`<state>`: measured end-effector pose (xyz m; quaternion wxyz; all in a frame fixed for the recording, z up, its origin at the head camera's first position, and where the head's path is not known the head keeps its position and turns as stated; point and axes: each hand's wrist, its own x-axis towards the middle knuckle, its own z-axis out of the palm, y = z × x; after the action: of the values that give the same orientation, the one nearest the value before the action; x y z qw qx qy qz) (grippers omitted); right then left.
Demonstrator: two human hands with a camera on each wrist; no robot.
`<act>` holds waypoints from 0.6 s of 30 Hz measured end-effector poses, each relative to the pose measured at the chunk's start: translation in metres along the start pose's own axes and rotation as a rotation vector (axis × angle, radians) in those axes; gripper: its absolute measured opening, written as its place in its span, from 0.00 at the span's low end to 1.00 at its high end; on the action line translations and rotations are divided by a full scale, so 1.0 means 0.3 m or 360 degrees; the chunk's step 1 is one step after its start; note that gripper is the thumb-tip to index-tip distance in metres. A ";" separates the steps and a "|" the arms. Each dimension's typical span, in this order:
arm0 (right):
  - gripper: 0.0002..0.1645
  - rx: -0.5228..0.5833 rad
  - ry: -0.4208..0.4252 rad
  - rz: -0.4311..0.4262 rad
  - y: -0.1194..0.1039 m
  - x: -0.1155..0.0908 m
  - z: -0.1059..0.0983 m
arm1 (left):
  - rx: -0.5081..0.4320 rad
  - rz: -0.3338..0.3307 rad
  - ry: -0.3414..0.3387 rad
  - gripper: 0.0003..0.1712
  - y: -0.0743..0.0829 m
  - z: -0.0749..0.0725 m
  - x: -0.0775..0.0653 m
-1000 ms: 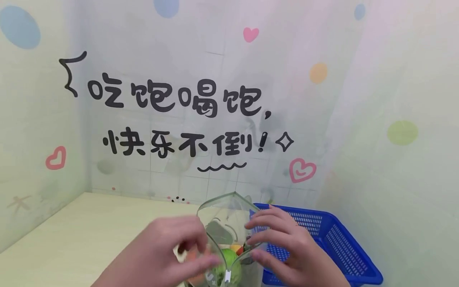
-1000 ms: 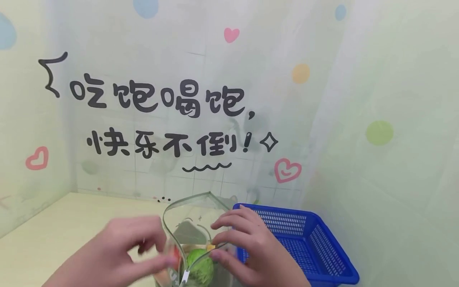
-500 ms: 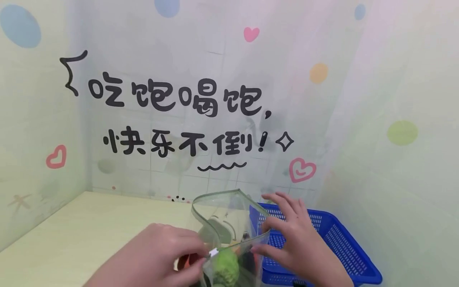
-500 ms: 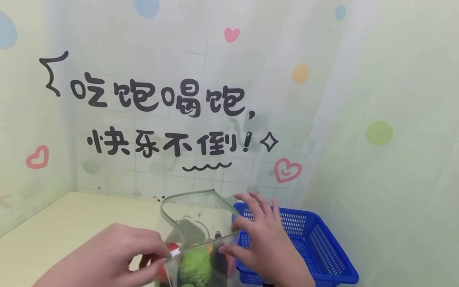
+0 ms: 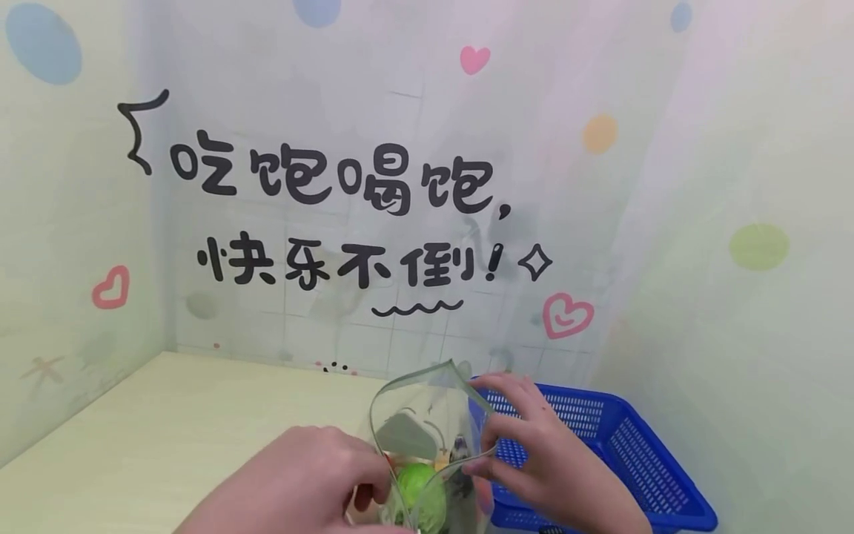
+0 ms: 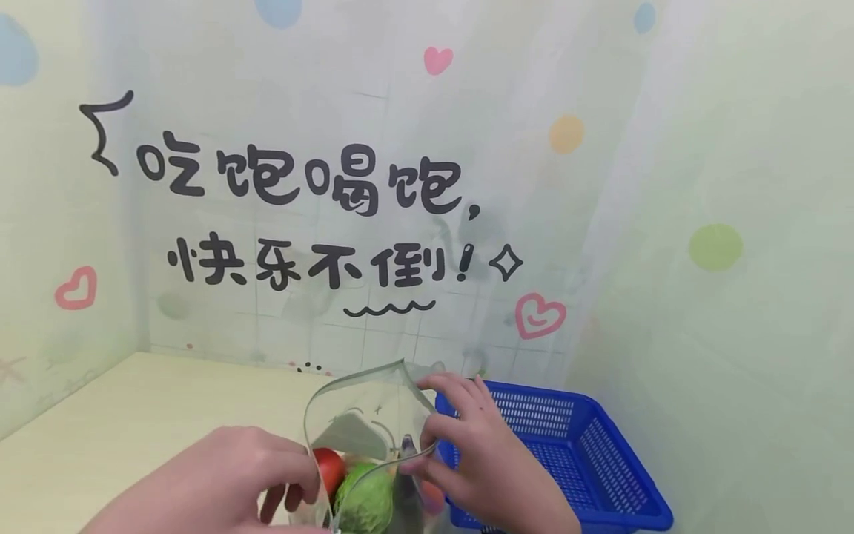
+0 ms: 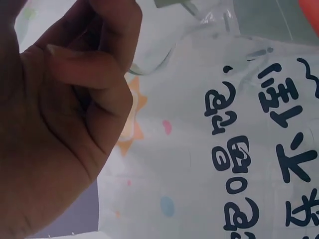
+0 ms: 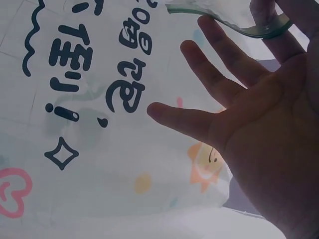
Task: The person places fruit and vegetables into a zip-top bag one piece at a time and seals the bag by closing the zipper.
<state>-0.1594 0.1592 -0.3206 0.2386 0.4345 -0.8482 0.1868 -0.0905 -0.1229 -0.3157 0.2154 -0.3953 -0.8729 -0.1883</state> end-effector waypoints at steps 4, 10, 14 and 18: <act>0.12 -0.0038 0.0019 -0.0021 -0.013 0.003 0.000 | 0.0148 0.0061 -0.0052 0.08 0.001 0.033 0.009; 0.13 0.0047 0.0054 -0.0119 -0.010 0.004 -0.016 | 0.0019 -0.0146 -0.0131 0.14 0.009 0.005 -0.002; 0.11 0.0111 0.0022 -0.0055 -0.001 -0.006 -0.020 | -0.0048 -0.0230 -0.0203 0.12 -0.023 -0.033 -0.037; 0.10 0.0070 -0.0005 0.0061 0.015 -0.007 -0.015 | -0.0003 -0.0252 -0.0124 0.11 -0.055 -0.066 -0.073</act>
<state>-0.1609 0.1653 -0.3186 0.2240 0.4236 -0.8525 0.2092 -0.0858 -0.1563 -0.3133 0.1653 -0.3321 -0.9090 -0.1902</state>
